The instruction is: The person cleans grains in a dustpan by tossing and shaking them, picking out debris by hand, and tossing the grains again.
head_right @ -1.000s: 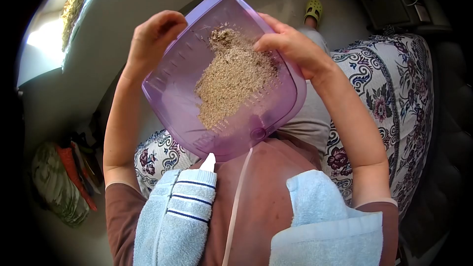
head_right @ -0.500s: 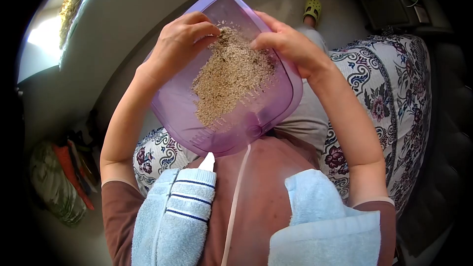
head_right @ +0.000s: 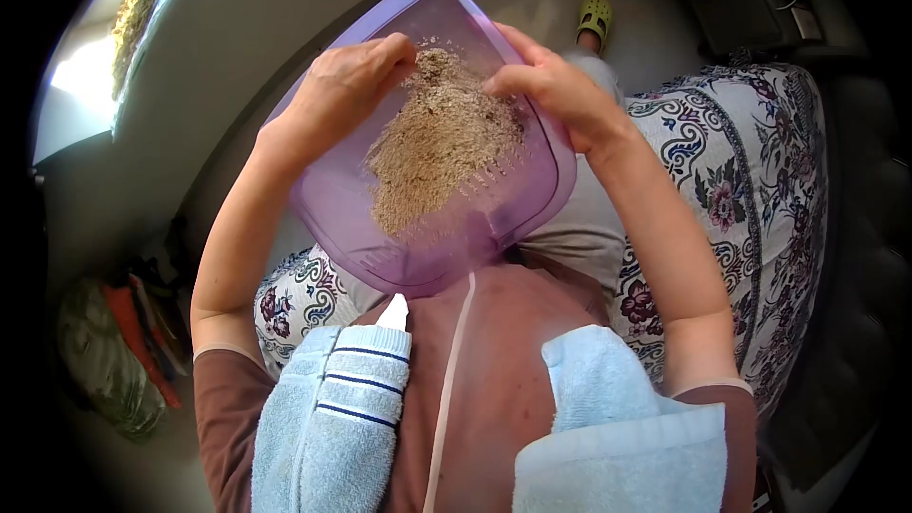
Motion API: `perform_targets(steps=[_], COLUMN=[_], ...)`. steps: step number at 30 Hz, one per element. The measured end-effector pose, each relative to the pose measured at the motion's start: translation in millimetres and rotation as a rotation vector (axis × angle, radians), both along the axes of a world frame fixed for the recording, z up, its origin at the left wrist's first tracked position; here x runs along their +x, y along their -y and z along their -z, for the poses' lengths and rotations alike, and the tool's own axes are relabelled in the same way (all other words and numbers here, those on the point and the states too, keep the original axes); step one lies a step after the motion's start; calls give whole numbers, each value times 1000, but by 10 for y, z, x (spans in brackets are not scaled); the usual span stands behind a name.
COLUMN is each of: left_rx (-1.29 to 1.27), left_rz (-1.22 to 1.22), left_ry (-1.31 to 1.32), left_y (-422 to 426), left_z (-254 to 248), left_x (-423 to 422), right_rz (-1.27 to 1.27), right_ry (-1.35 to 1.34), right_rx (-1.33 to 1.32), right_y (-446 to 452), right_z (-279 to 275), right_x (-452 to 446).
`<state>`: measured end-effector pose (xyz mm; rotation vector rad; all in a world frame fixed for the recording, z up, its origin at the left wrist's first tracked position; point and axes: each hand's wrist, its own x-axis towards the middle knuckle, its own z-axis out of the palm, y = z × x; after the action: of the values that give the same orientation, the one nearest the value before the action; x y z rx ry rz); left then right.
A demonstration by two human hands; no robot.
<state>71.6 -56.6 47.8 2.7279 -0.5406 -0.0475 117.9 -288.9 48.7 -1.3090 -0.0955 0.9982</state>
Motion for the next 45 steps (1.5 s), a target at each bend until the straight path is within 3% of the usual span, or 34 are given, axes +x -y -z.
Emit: perform_targets(steps=[5, 7, 10, 12, 13, 14, 16, 17, 19, 22, 25, 28, 30, 31, 33, 37, 41, 45], left_rx=[-290, -486, -661, 13, 125, -5, -1255, -1615, -1999, -1868, -1866, -1847, -1840, -1773, -1632, -1666, -1732, -1764], left_rz=[-50, -168, -591, -708, -969, -1126, -1206, -1013, -881, -1150, -1080, -866, -740, -753, -797, -827, -1012, -993], left_ry=[19, 86, 275, 450, 240, 83, -170, -277, -442, -360, -253, -37, 83, 75, 35, -116, -343, -297], left_y=[-82, -239, -798, -1172, -1210, -1257, -968, -755, -154, 104, 81, 37, 38, 5, -60, 31, 81, 52], left_z=[-150, -244, -24, 233, 417, 596, 776, 877, 574, 779, 510, -143, -387, -316, 137, 521, 681, 266], left_x=[-38, -55, -162, -442, -654, -860, -1228, -1391, -1588, -1396, -1320, -1312, -1288, -1229, -1142, -1194, -1198, -1155], right_rz=[54, 59, 83, 110, 114, 119, 146, 172, 218, 221, 242, 226, 256, 269, 310, 347, 368, 410], right_ry=[-58, -94, -127, -106, -96, -83, -34, -31, -24, -20, 4, 294, 375, 410, 300, 114, 13, 114], right_rx=[29, 64, 82, 34, 62, 94, 107, 104, 117, 36, 40, 164, 285, 346, 314, 246, 106, 72], right_y=[34, 68, 120, 104, 110, 105, 67, 48, 28, -21, -57, -87, -127, -134, -55, 94, 120, 153], right_z=[62, 145, 219, 221, 226, 231, 220, 258, 325, 525, 300, -444, -568, -624, -68, 458, 328, 182], right_x=[5, 19, 25, -20, -38, -72, -127, -155, -237, -219, -208, -236, -273, -286, -265, -347, -412, -258])
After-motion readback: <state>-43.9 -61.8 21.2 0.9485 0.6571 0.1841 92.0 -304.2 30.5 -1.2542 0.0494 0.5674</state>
